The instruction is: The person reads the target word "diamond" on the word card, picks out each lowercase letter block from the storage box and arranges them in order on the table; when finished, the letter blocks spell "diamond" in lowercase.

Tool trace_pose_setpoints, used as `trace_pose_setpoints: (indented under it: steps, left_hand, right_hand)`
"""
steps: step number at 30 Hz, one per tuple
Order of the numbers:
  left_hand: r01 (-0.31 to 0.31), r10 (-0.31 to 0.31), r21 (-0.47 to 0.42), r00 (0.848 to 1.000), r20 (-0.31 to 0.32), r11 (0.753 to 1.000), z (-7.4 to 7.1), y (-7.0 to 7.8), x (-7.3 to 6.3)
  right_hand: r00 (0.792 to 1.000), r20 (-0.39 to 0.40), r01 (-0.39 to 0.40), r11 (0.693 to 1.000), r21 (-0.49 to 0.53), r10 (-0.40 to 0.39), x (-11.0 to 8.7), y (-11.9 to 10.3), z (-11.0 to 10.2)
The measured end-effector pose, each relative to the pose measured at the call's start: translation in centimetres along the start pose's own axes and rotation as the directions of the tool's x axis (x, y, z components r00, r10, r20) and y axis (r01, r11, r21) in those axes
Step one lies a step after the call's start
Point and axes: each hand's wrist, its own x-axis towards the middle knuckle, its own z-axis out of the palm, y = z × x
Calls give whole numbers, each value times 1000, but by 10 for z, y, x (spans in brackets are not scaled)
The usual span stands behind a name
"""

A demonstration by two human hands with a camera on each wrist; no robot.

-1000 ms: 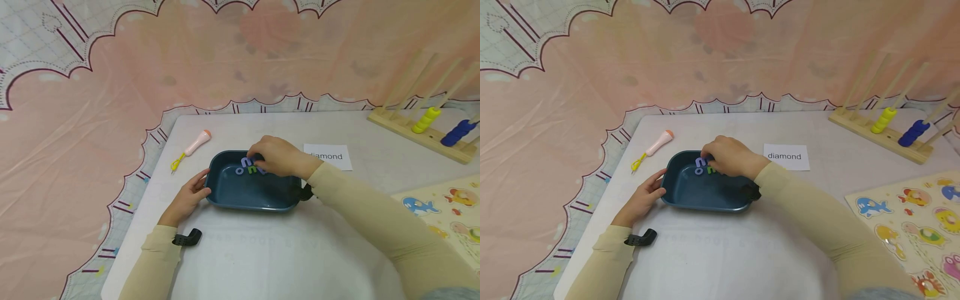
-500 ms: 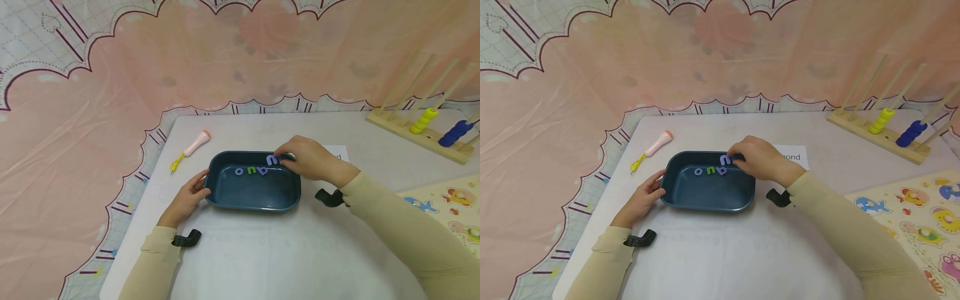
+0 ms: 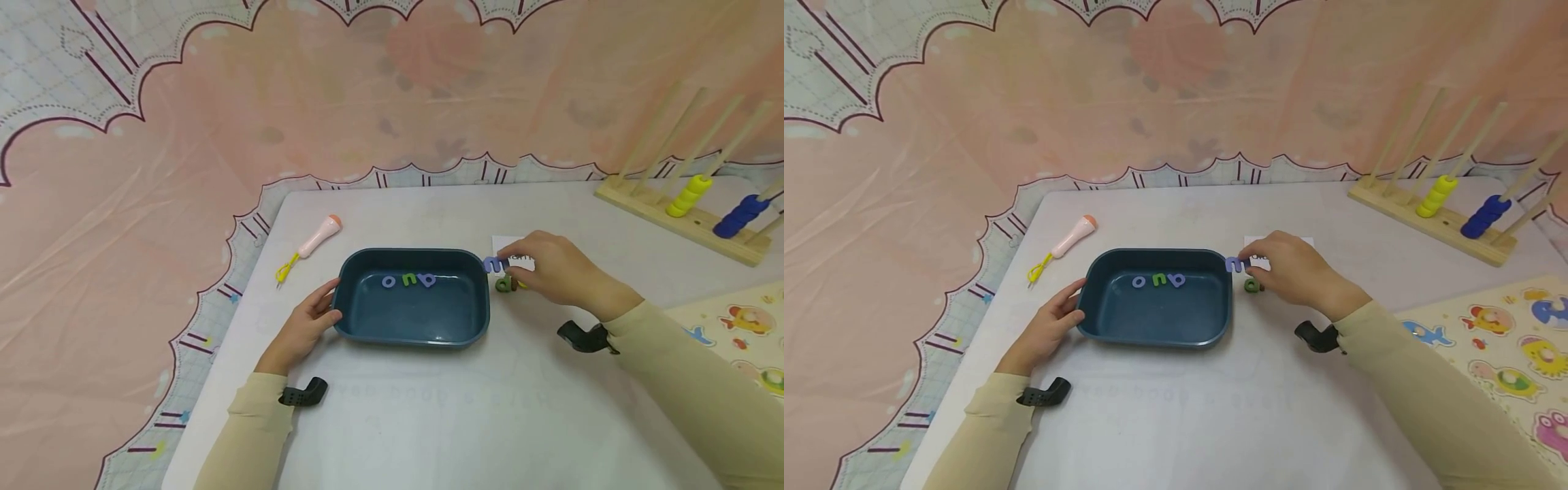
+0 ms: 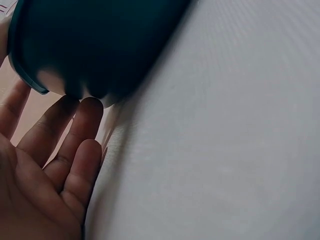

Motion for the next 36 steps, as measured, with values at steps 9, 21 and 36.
trace_pose_setpoints:
  steps: [9,21,36]
  left_hand:
    - [2,-2,4,1000,1,1000,0,-1,0]
    - [4,-4,6,1000,-6,1000,1,-1,1]
    - [3,-3,2,1000,-6,1000,1,1,0]
  right_hand:
    - [992,20,-121,992,-27,122,-16,29,-3]
    - [977,38,-211,977,-7,211,-29,60,-2]
    - [950,131,-287,958,10,284,-28,80,12]
